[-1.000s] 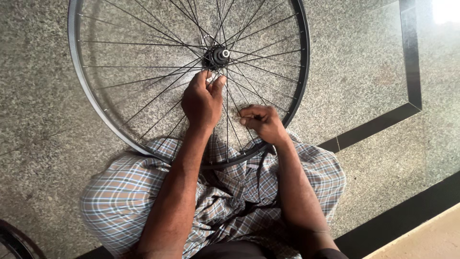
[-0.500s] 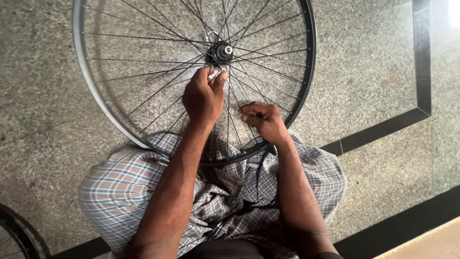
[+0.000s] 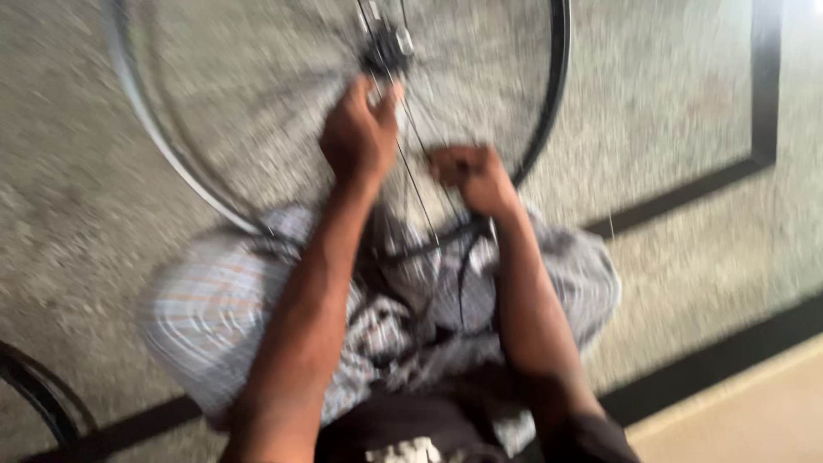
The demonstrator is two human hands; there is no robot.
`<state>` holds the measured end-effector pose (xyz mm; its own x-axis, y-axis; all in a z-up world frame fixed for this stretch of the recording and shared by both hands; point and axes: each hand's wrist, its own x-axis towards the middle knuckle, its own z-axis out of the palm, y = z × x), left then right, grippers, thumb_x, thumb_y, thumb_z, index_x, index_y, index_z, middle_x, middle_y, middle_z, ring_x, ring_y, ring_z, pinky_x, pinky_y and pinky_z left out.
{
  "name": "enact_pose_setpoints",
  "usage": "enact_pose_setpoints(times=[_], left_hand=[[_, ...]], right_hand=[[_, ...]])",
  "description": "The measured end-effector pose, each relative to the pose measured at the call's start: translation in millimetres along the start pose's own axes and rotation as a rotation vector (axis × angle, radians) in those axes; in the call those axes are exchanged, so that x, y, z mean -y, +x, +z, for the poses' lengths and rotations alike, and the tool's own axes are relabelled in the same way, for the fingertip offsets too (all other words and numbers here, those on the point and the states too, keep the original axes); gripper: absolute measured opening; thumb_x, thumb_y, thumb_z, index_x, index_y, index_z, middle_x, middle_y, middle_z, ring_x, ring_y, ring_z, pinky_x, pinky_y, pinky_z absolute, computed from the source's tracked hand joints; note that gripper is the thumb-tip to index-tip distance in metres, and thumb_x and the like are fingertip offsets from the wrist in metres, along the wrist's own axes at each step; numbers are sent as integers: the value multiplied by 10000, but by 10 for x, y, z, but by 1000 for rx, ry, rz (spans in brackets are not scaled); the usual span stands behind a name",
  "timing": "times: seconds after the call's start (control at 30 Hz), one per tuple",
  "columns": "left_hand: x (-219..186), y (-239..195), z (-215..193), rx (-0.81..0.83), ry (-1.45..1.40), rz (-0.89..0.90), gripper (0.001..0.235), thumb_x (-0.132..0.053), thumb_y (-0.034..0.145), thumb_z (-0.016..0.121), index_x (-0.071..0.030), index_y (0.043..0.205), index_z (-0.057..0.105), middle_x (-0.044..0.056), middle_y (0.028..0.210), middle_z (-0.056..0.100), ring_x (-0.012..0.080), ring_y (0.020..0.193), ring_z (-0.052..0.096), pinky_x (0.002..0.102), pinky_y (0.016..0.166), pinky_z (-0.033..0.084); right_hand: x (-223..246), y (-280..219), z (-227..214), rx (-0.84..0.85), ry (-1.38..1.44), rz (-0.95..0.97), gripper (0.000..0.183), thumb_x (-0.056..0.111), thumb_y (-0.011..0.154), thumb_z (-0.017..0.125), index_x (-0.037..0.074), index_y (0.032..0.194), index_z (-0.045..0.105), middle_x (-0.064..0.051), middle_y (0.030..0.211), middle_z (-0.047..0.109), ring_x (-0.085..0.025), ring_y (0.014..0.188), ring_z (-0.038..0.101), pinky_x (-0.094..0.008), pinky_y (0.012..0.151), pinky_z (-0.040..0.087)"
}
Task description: The person sits on the floor and installs a new spoke into a bicycle wheel. They thread the spoke through the rim and hub, then tighten it by hand to secure it in place.
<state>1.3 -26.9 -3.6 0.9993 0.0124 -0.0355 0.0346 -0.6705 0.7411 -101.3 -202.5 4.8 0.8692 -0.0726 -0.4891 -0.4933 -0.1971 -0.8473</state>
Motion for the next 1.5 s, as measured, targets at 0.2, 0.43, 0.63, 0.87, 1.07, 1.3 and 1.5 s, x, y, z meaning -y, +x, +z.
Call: enact_pose_setpoints(times=[0.2,0.43,0.63,0.87,1.07,1.3,1.5], left_hand=[[79,-20,14,-3,-71,9,377,-434,924,794,-77,999,698,80,758,735,268,688,733,418,625,544],[33,-32,-14,-38,-114,89,335,-352,943,815,-64,1029,667,71,897,751,246,706,737,415,624,538],[75,-16,32,-36,-118,74,362,-374,935,806,-54,1039,675,87,900,750,255,705,737,415,632,546],[22,9,-7,-35,-50,49,411,-455,941,786,-54,999,710,94,787,733,288,727,730,433,628,549],[43,-40,-30,-47,-135,139,458,-379,952,759,23,1145,654,149,956,720,245,763,716,395,621,550],[-13,-492,-28,-30,-34,420,269,-138,950,739,-27,1181,657,123,1031,694,223,847,684,393,754,542],[-2,-1605,-233,472,375,777,285,-277,835,667,-34,978,703,148,930,689,292,915,616,522,836,446]], right_hand=[[25,-6,-49,36,-126,-72,204,-9,887,677,14,1067,769,-62,877,763,-112,739,677,-279,642,557],[126,7,-17,36,-234,-176,181,92,937,748,43,1111,766,-76,938,780,-116,743,702,-283,624,575],[108,29,-33,44,-185,-57,188,128,930,738,43,1093,776,-54,841,754,-104,657,645,-284,584,536],[112,12,-104,67,3,-62,219,78,877,747,-11,1076,767,-41,818,719,-99,681,627,-260,619,513],[-8,56,-151,42,131,-42,195,17,877,714,-8,1065,759,-59,853,744,-111,678,648,-273,603,516],[-58,-56,-447,-52,465,-165,261,-60,901,660,-4,1151,704,-87,829,657,-154,645,593,-309,586,484],[-41,-373,-829,-179,907,-406,239,-62,927,593,-81,1155,662,-178,927,674,-265,807,666,-401,760,579]])
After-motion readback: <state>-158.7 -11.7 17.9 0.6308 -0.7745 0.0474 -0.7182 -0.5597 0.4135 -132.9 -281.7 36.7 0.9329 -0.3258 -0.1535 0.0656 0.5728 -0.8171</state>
